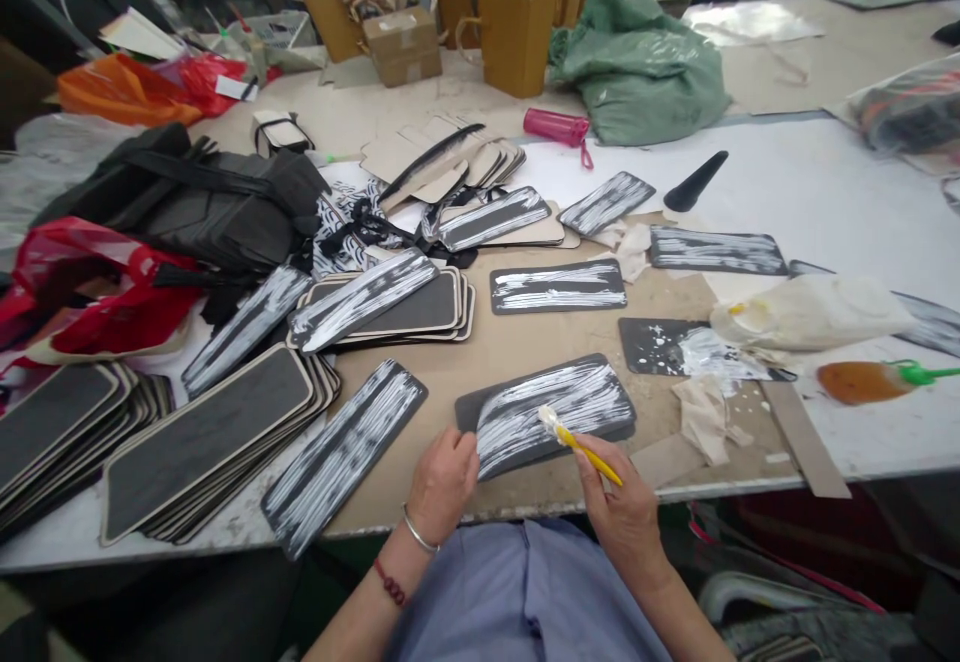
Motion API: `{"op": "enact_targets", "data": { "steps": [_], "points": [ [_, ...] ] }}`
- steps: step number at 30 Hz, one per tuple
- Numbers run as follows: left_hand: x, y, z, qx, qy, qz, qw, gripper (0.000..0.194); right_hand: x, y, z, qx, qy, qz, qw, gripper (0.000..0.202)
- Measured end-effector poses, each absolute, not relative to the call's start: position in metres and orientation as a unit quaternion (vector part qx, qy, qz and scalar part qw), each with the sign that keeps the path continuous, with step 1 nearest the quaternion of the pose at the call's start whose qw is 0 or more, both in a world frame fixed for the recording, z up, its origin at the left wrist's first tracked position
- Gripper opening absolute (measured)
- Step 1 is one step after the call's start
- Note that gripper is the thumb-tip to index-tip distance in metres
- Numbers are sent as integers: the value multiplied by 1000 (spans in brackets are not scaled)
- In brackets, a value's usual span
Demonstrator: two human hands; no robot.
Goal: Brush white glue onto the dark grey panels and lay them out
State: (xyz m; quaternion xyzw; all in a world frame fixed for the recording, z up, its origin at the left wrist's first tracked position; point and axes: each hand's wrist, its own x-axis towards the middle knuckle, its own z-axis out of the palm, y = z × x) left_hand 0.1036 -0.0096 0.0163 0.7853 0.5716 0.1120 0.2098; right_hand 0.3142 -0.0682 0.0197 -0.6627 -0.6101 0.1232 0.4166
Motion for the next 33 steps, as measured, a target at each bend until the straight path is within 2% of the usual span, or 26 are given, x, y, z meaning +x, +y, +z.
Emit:
{"op": "enact_targets", "data": {
  "steps": [5, 7, 13, 17, 21, 27, 30, 33],
  "points": [
    [101, 0, -4, 509, 655, 211, 517, 12, 313, -70, 27, -673, -590, 140, 423, 19],
    [100, 4, -12, 434, 661, 219, 571, 16, 307, -74, 32, -687, -563, 160, 431, 18],
    [97, 6, -15, 427, 653, 240, 578, 16, 290, -91, 18, -720, -460, 280, 438, 23],
    [96, 5, -13, 441, 643, 241, 578, 16, 325, -92, 2, -788, -360, 214, 451, 31],
    [94, 6, -10, 460, 631, 238, 577, 15, 370, -88, 7, -829, -281, 117, 468, 39],
    [92, 11, -6, 474, 617, 222, 588, 25, 360, -84, 24, -826, -351, 22, 441, 36],
    [86, 14, -6, 466, 619, 207, 597, 32, 337, -87, 27, -800, -387, 86, 451, 31],
    [78, 20, 1, 488, 633, 215, 560, 29, 329, -96, 29, -775, -329, 196, 502, 33]
  ]
}}
